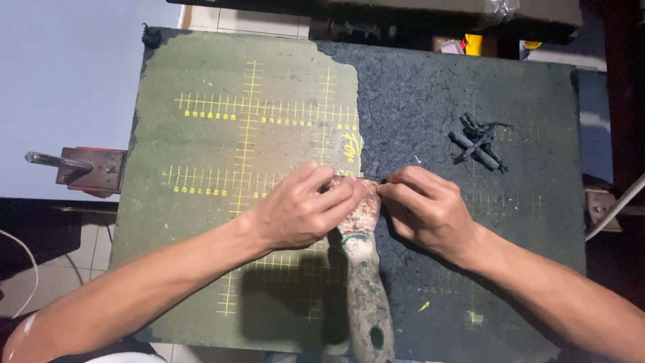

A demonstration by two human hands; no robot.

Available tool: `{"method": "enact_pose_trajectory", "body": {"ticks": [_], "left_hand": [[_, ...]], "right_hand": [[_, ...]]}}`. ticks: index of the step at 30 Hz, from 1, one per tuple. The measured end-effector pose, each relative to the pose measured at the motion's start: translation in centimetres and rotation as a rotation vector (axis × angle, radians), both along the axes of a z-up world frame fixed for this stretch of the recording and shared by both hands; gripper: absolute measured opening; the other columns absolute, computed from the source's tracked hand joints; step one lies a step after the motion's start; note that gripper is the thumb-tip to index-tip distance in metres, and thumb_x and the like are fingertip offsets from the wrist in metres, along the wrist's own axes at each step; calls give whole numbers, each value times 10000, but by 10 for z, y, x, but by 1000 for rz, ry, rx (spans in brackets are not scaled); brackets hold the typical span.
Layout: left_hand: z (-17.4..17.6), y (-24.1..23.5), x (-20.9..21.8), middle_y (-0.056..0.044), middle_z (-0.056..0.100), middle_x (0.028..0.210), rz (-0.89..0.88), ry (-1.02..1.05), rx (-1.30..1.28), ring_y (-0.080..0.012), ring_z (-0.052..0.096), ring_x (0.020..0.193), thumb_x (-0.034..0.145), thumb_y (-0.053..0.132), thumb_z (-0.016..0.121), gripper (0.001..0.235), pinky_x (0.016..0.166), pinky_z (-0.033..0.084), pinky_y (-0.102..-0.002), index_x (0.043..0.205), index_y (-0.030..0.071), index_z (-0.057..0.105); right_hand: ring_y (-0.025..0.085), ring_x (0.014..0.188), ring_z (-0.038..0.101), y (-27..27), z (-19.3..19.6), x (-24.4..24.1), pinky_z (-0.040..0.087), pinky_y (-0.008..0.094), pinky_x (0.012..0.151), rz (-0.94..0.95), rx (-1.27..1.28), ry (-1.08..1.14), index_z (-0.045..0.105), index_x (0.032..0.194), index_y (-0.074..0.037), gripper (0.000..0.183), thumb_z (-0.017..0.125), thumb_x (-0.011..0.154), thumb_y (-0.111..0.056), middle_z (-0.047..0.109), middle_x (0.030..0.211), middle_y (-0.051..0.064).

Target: Cleaning residue from a printing platen using a putty knife and fingers

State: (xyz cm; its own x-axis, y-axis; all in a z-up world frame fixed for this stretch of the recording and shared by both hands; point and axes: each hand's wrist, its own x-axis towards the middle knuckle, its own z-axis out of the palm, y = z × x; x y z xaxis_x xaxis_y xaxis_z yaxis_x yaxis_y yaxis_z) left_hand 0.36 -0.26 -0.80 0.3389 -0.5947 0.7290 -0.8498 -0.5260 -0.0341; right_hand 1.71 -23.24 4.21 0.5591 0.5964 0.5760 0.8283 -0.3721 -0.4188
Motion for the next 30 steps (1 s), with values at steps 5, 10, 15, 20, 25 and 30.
{"method": "enact_pose_trajectory", "body": {"ticks": [5, 10, 15, 20, 25, 30], "left_hand": [[8, 0, -1, -136, 643, 959, 34, 9, 15, -277, 531, 733, 1020, 72, 507, 219, 629, 453, -373, 1058, 18, 716], [17, -2, 3, -114, 637, 938, 51, 17, -4, -260, 511, 726, 1026, 66, 504, 220, 634, 442, -361, 1064, 29, 717], [26, -1, 11, -115, 648, 974, 108, -35, -5, -263, 514, 734, 1020, 53, 512, 223, 637, 446, -364, 1102, 32, 718], [21, 4, 0, -124, 680, 1011, 80, -80, 7, -268, 528, 754, 1031, 68, 504, 243, 647, 437, -358, 1101, 40, 735], [16, 8, -5, -134, 698, 1005, -29, -59, 23, -277, 552, 747, 1021, 78, 487, 265, 640, 444, -356, 1055, 27, 745], [14, 5, -4, -132, 678, 987, -22, -44, 18, -276, 540, 734, 1001, 46, 477, 250, 642, 455, -356, 1014, 25, 726]], "right_hand": [[343, 671, 646, -6, -23, 1, 551, 424, 555, -41, -36, -25, 703, 873, -41, 129, 599, 910, 25, 637, 800, 143], [346, 669, 637, -5, -21, 3, 543, 410, 570, -97, -57, -55, 680, 839, -52, 168, 604, 923, 71, 615, 796, 126], [395, 757, 673, -2, -22, 12, 540, 443, 598, -125, -16, -48, 660, 879, -13, 117, 655, 938, 87, 624, 854, 162], [324, 705, 679, -13, -33, 4, 542, 387, 551, -95, 72, -28, 691, 844, -47, 116, 718, 921, 35, 652, 812, 121], [277, 605, 642, -7, -18, -5, 547, 350, 518, -16, 83, -58, 730, 812, -90, 121, 720, 885, 6, 667, 762, 95], [286, 566, 628, -3, -2, -5, 546, 372, 496, -12, 20, -56, 723, 823, -79, 145, 695, 869, 56, 667, 760, 110]]}}
